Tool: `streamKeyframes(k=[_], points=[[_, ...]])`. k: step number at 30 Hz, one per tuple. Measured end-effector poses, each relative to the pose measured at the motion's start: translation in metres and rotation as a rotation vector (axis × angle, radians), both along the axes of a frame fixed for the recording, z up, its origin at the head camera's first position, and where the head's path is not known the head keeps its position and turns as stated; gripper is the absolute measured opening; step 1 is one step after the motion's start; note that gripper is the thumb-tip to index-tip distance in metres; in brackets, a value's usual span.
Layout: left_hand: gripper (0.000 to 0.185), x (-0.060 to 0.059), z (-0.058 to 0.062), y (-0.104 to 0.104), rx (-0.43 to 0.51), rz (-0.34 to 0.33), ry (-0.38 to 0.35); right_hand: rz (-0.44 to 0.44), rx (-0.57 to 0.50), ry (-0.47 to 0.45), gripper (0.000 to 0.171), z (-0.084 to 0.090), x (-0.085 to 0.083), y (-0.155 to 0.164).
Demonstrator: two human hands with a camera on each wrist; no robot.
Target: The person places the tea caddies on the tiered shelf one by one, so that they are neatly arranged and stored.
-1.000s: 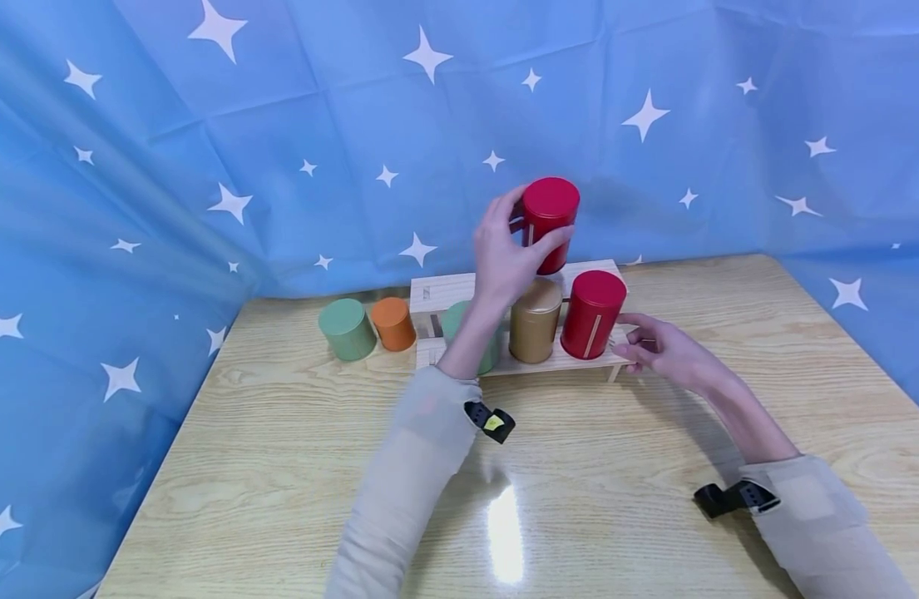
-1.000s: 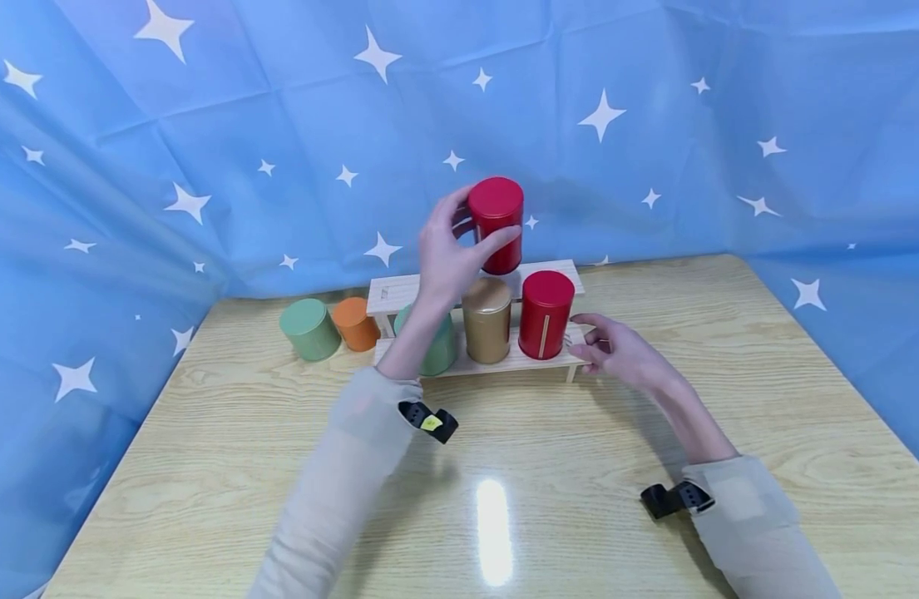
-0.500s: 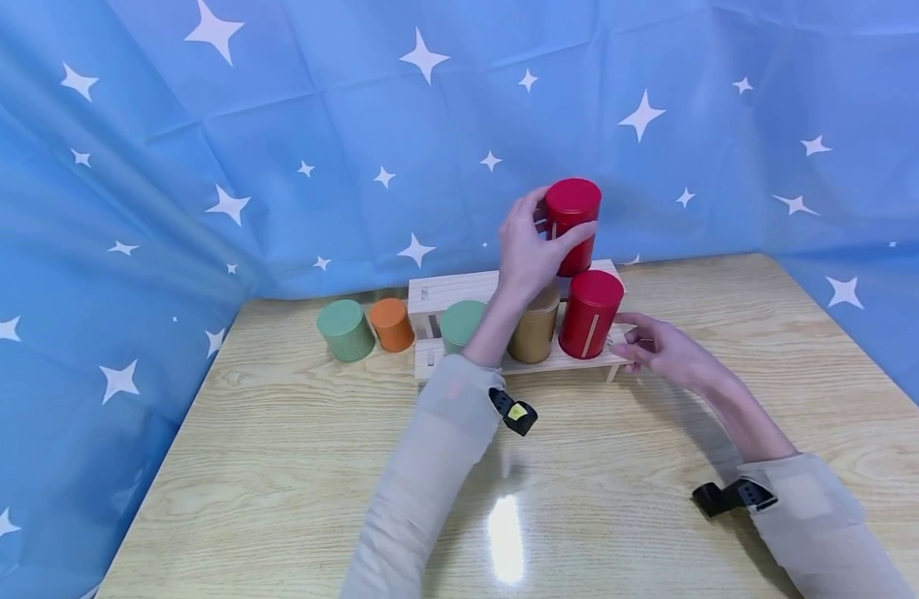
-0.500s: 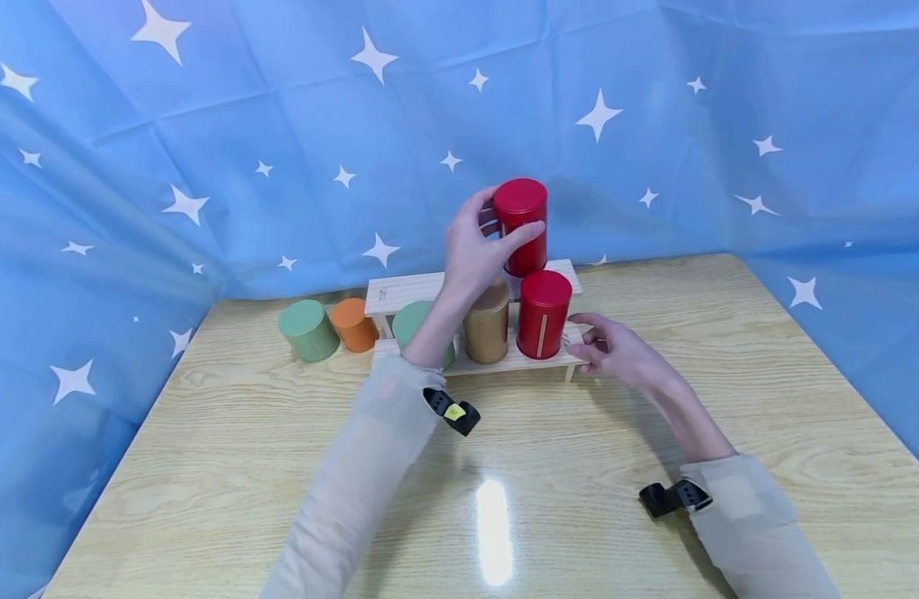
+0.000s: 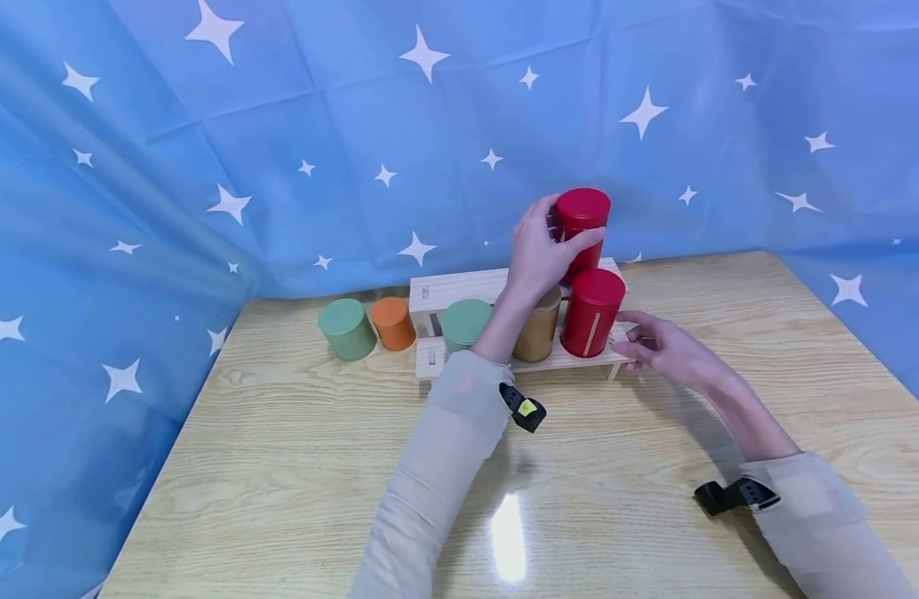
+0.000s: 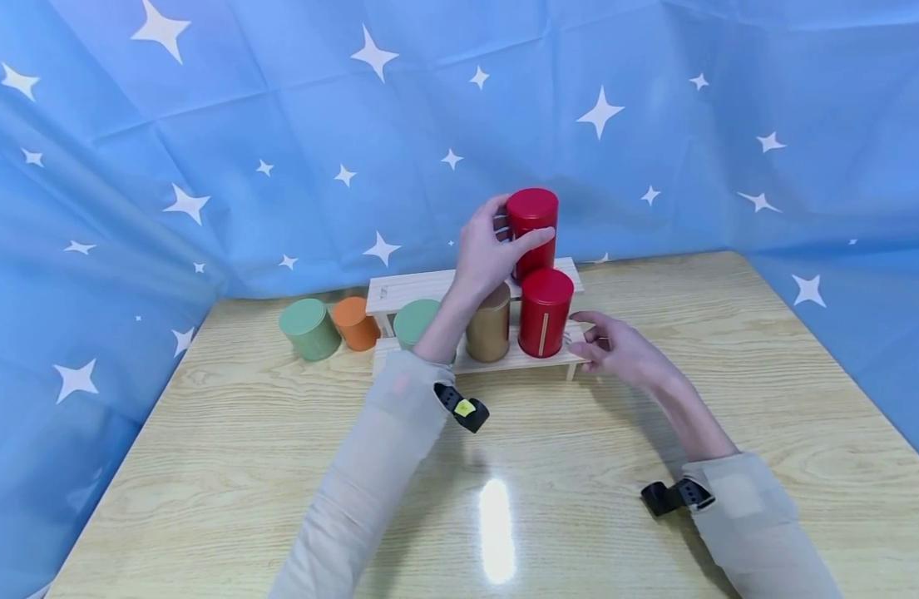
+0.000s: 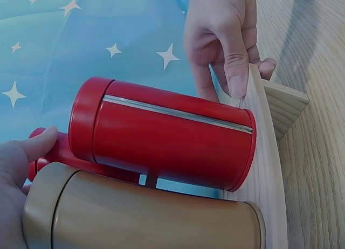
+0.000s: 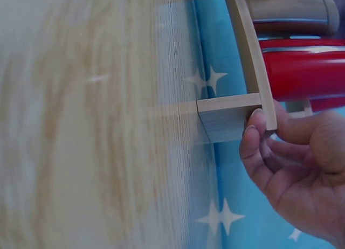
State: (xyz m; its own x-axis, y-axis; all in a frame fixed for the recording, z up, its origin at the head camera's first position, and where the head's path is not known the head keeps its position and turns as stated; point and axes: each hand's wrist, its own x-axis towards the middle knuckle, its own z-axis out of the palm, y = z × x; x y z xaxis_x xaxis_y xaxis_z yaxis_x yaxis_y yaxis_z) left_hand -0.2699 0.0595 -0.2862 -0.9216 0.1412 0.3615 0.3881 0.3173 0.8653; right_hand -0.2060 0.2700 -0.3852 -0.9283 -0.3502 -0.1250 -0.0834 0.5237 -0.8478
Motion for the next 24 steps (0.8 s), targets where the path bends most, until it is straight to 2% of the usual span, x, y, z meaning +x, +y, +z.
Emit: streamKeyframes(k=[9, 24], points=[[0.064, 0.0014, -0.0002, -0.0016, -0.014, -0.101, -0.056, -0.007, 0.031, 0.002, 0.067, -0.0007, -0.0019, 0.0004], [0.063, -0.002, -0.0022, -0.0017, -0.003, -0.132, -0.059, -0.006, 0.02, 0.008, 0.066, -0.0032, -0.0018, 0.0006]])
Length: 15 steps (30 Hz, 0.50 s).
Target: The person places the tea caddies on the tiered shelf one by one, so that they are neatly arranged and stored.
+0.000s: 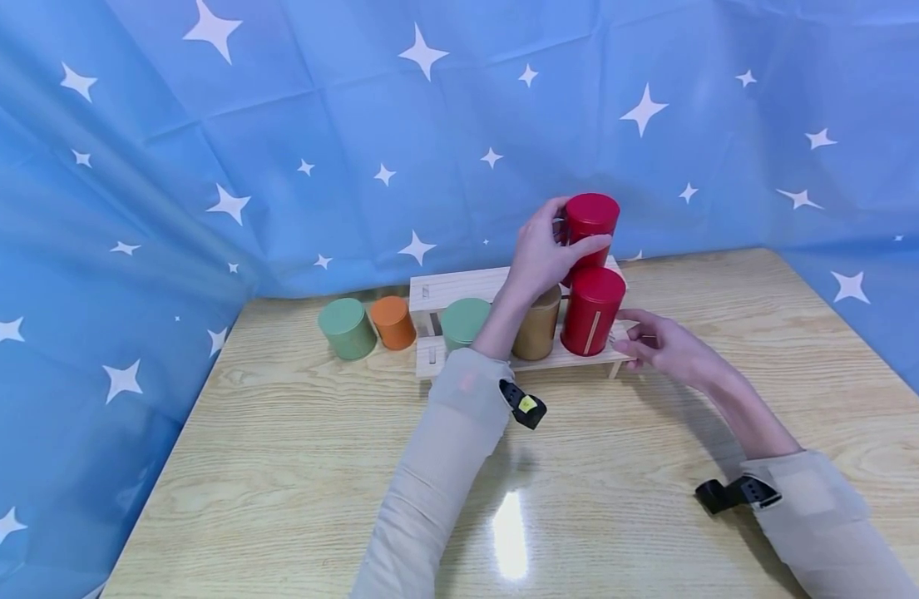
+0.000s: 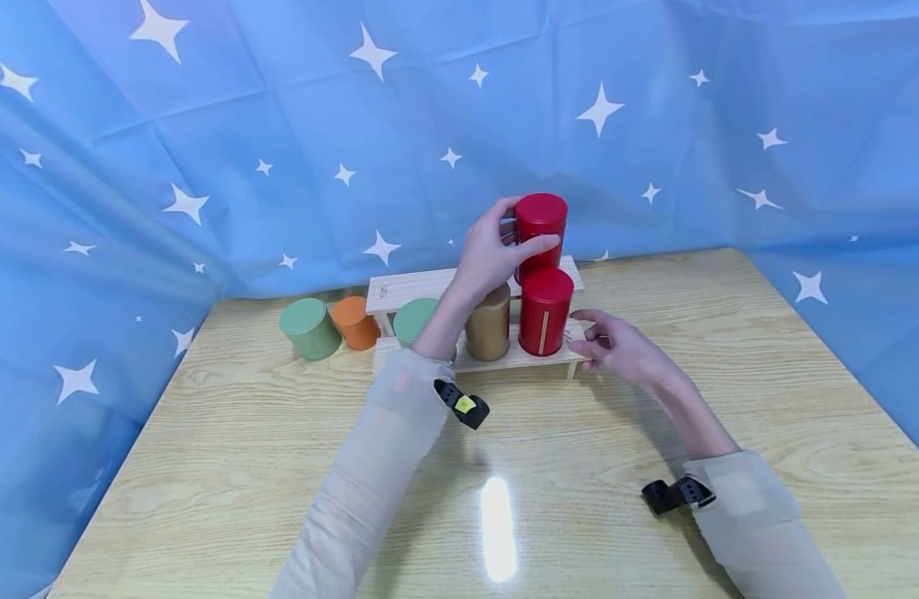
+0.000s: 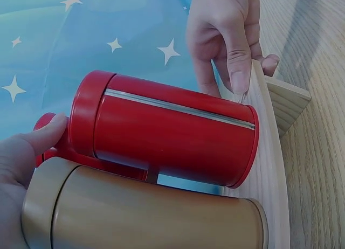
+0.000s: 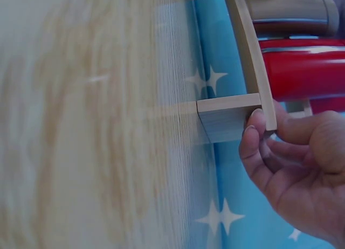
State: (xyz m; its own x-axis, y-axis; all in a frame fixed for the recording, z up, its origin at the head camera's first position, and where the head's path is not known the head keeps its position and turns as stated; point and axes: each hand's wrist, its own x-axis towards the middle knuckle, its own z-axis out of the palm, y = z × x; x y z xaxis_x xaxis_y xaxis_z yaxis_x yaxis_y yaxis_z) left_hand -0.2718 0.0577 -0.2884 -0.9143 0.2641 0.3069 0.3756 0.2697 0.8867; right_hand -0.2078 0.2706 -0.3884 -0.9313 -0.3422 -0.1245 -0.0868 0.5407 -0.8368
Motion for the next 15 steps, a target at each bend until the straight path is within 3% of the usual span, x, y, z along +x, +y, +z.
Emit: streamKeyframes(k=[15], points=[[0.07, -0.0001, 0.0006, 0.0006, -0.03, 0.009, -0.004, -0.005, 0.005, -0.002, 0.066, 0.0022, 0.0015, 0.001]])
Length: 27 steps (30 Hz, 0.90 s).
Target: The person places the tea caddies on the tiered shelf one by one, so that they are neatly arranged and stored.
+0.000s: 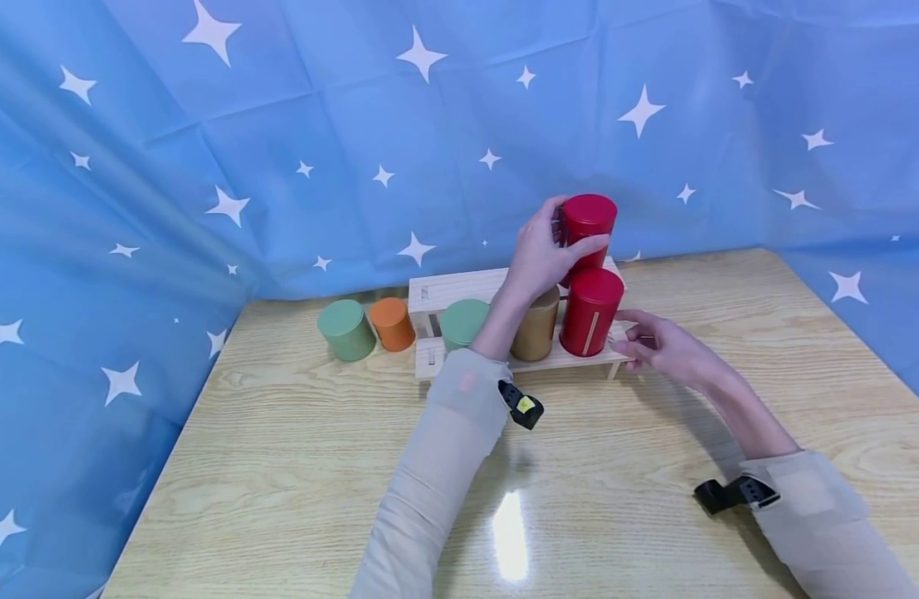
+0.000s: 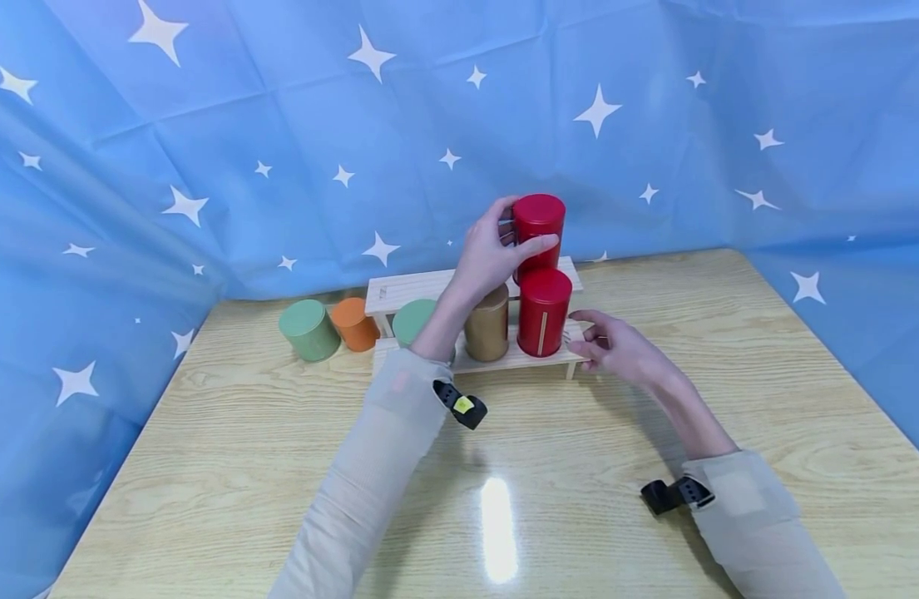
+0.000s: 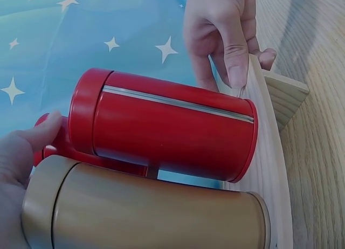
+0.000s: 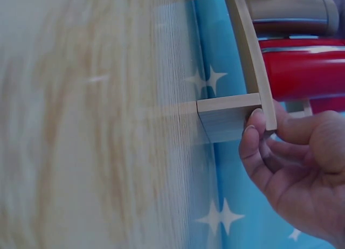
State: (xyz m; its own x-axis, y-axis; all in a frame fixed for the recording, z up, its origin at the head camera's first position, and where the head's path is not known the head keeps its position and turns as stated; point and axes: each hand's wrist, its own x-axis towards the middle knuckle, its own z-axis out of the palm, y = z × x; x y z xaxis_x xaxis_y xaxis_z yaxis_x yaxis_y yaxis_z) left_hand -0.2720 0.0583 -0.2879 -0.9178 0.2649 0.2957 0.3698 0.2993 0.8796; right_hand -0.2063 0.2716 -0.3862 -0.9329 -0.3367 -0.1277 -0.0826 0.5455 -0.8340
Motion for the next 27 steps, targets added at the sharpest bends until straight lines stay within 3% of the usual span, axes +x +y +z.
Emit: streamKeyframes(k=[10, 16, 23, 27], points=[[0.079, 0.005, 0.009, -0.01, 0.017, 0.015, -0.002, 0.011, -0.02, -0.005, 0.067, 0.001, 0.001, 0.0], [0.075, 0.01, 0.014, -0.025, 0.037, 0.024, 0.01, 0.004, -0.002, 0.013, 0.067, -0.001, 0.001, 0.0], [0.064, 0.018, 0.014, -0.041, 0.053, -0.012, 0.052, 0.004, -0.012, 0.005, 0.066, 0.002, 0.001, -0.001], [0.059, 0.028, 0.018, -0.052, 0.079, -0.035, 0.04, 0.001, -0.013, 0.006, 0.066, 0.002, 0.001, -0.002]])
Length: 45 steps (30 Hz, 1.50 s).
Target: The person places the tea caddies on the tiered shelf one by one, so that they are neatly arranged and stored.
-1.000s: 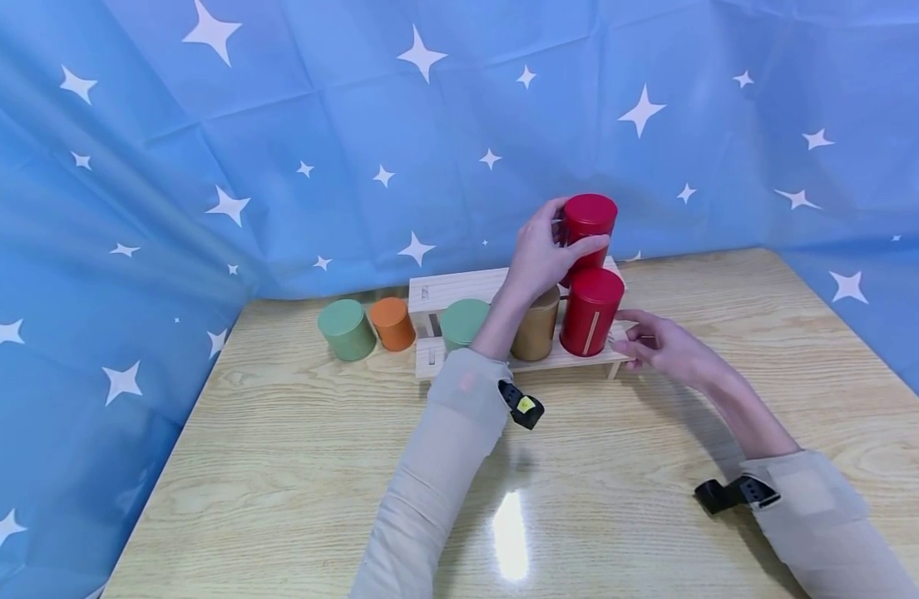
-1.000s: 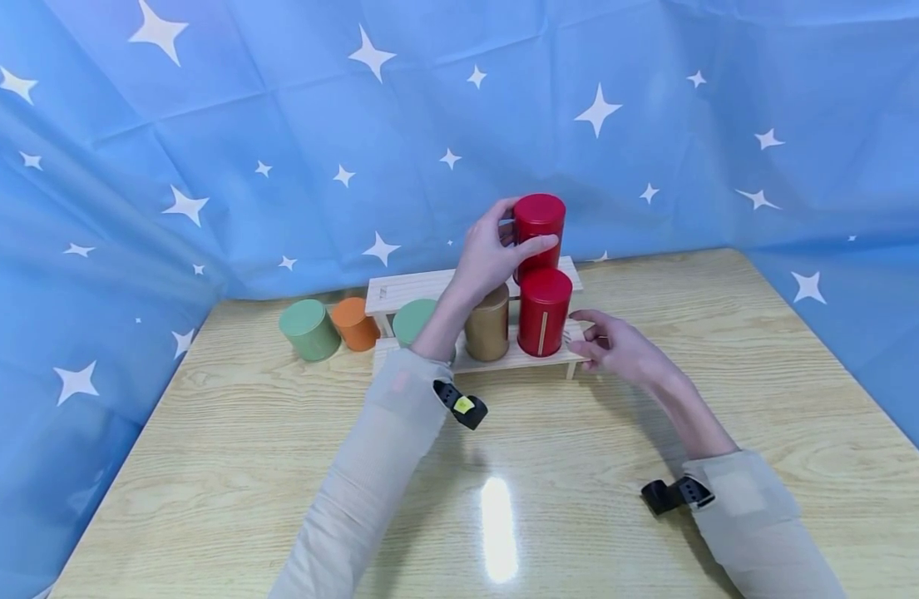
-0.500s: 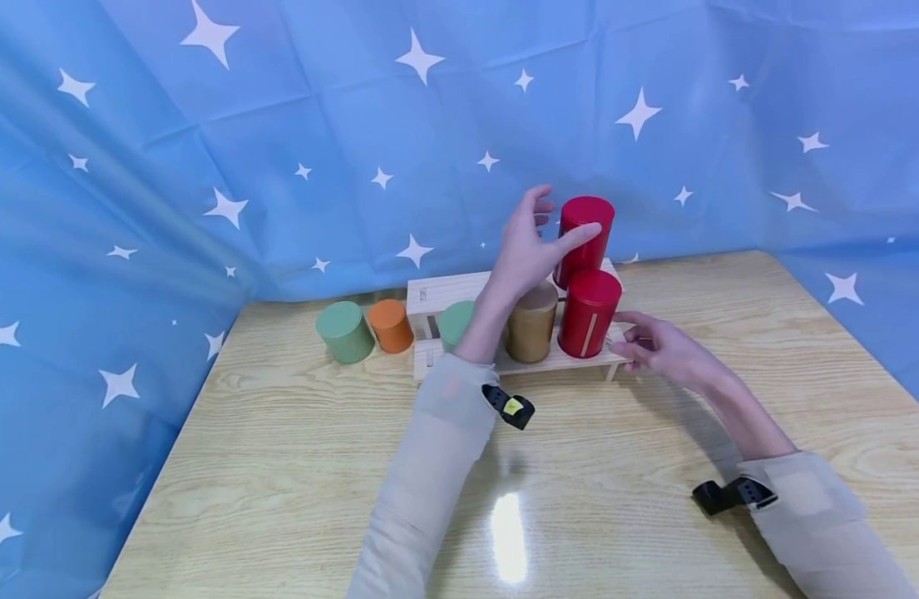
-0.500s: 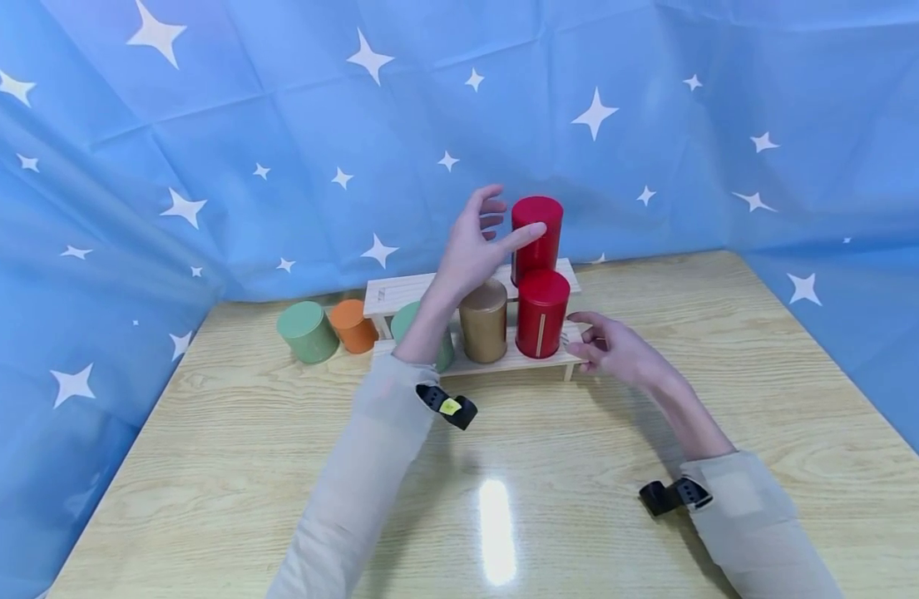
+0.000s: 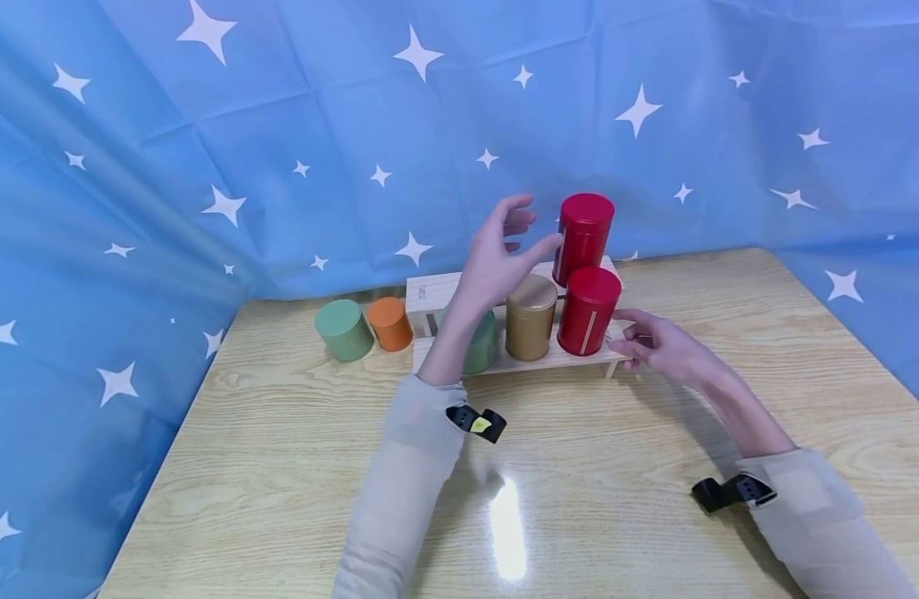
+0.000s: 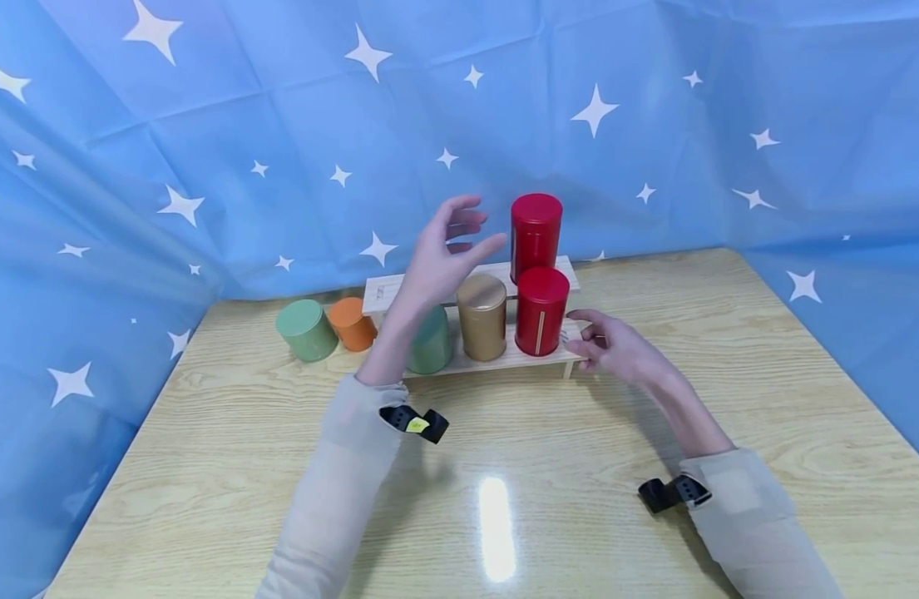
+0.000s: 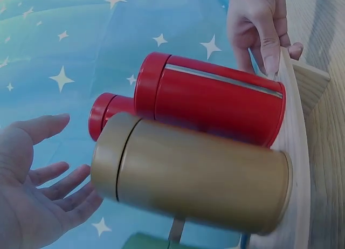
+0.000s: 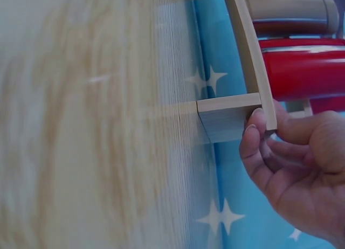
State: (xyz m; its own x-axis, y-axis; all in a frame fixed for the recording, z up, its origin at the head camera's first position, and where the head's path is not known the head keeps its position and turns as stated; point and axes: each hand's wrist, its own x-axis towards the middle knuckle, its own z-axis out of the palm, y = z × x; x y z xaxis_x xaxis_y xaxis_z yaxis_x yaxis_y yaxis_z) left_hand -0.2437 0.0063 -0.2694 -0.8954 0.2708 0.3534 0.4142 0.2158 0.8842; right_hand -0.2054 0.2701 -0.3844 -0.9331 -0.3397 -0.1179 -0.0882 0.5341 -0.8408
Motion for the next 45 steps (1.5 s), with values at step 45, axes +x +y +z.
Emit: streamKeyframes(k=[45], points=[[0.049, 0.029, -0.058, -0.153, -0.018, 0.252, 0.05, -0.022, -0.027, -0.019, 0.066, -0.003, 0.0, 0.001]])
